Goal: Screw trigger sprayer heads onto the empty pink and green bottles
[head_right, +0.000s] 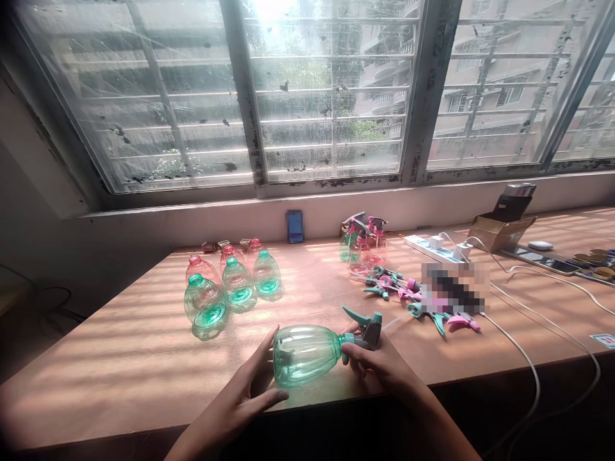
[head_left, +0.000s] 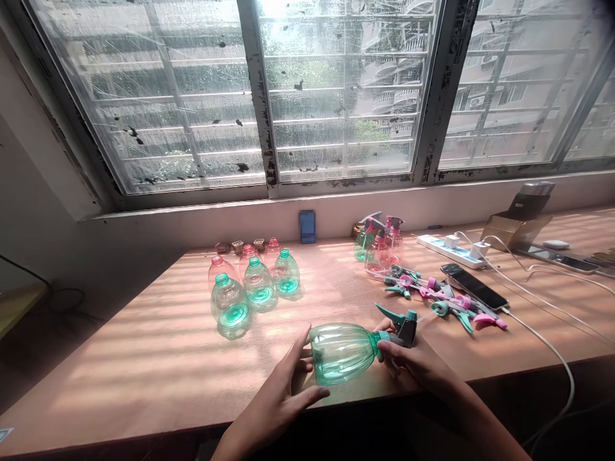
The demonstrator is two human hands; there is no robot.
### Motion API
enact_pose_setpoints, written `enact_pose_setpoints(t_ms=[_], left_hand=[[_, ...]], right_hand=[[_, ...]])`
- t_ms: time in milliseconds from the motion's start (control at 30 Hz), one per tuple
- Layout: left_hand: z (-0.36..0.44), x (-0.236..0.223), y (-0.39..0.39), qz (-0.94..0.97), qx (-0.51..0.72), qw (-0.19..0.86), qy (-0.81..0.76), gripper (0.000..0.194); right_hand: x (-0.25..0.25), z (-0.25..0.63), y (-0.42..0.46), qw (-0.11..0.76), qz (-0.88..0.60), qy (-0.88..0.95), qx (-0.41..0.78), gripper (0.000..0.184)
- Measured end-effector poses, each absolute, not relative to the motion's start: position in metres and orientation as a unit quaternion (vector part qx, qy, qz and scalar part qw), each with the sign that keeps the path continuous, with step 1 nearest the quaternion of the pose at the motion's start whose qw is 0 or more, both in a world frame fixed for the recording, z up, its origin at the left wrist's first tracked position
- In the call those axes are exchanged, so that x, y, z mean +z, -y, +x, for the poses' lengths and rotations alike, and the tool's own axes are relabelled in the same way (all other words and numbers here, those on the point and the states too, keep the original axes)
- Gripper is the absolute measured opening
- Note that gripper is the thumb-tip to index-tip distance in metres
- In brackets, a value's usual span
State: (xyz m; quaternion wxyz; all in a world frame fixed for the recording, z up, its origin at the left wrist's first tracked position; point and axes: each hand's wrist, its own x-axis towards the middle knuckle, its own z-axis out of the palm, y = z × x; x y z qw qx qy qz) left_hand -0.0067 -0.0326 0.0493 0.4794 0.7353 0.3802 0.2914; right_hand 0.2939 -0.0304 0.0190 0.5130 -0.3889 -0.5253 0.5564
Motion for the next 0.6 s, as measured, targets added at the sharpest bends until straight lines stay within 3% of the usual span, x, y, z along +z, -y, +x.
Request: enact_pose_setpoints(t_ms=[600], left_hand=[[-0.0063, 0.0522, 0.0349, 0.742, 0.283, 0.464, -0.391, 0.09]], right_hand=[[0.0247, 0.291, 0.0334, 0.51, -0.39, 0.517, 0.567, 0.047]])
